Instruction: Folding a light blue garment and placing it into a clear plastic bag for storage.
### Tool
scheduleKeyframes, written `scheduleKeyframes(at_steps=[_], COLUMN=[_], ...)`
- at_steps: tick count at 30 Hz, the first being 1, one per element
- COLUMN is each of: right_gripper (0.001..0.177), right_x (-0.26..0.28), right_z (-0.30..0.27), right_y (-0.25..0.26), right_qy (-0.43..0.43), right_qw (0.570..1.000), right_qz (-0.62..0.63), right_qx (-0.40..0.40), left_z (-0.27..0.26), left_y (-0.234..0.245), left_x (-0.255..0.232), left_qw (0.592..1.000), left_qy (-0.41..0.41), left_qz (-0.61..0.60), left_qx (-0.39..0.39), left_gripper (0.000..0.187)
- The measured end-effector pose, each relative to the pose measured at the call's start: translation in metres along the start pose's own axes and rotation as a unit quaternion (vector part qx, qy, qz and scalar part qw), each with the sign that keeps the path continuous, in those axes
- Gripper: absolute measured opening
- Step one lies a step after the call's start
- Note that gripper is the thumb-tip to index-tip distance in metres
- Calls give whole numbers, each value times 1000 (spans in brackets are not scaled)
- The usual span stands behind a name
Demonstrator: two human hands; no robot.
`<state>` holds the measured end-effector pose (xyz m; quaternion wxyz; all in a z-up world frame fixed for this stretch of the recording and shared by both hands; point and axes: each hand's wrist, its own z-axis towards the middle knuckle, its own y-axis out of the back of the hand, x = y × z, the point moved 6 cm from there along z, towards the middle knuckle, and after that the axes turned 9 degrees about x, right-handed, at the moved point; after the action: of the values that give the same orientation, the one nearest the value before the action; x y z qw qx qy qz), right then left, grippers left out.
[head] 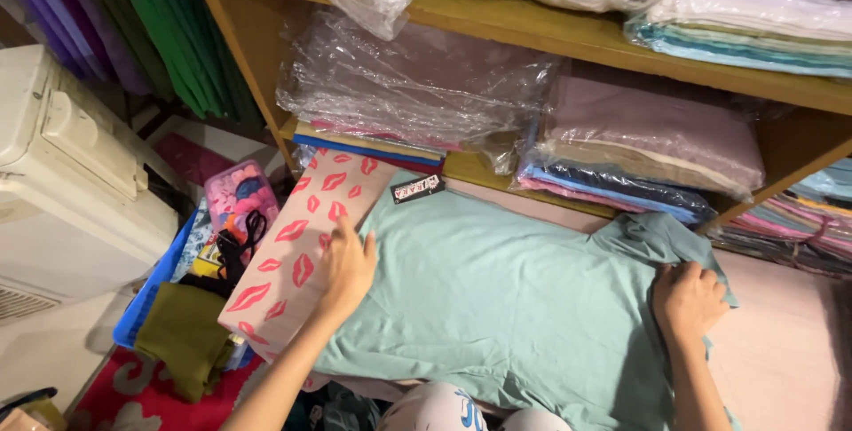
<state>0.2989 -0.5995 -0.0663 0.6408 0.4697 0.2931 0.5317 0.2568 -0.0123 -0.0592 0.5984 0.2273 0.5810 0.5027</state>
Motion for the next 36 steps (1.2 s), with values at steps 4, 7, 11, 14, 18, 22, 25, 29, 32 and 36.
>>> scheduleKeyframes(at_steps=[4, 7, 11, 14, 18, 22, 25, 29, 32, 36], right_gripper=[32, 32, 42, 46, 62, 59, 62, 46, 32, 25], right_x=[-13, -9, 0, -19, -51, -52, -46, -30, -22, -19], right_z=[19, 19, -24, -60, -95, -108, -114, -117, -119, -119], right_y=[-11, -4, 33, 44, 48, 53, 59, 71, 69, 60], right_qy=[47, 44, 53, 15, -62, -49, -66, -66, -52, -43], right_qw=[997, 997, 998, 997, 993, 997, 994, 997, 998, 999], right_qz=[-57, -9, 5, -57, -103, -51, -82, -17, 16, -5], right_qx=[26, 69, -19, -59, -15, -11, -3, 42, 17, -30], left_z=[-29, -43, -69, -82, -104, -109, -119, -128, -133, -136], left_y=[31, 41, 24, 11, 10, 46, 50, 64, 61, 64], left_x=[6, 11, 57, 90, 110, 80, 71, 57, 65, 75], left_qw=[995, 988, 979, 976, 964, 937, 862, 849, 835, 832], left_qy=[44, 55, 112, 123, 162, 143, 199, 203, 223, 220], left_qz=[-12, 13, -45, -103, -113, -248, -388, -379, -414, -452], left_qx=[84, 146, 166, 146, 180, 199, 259, 308, 287, 236], left_gripper=[43, 60, 38, 41, 42, 36, 33, 22, 16, 11])
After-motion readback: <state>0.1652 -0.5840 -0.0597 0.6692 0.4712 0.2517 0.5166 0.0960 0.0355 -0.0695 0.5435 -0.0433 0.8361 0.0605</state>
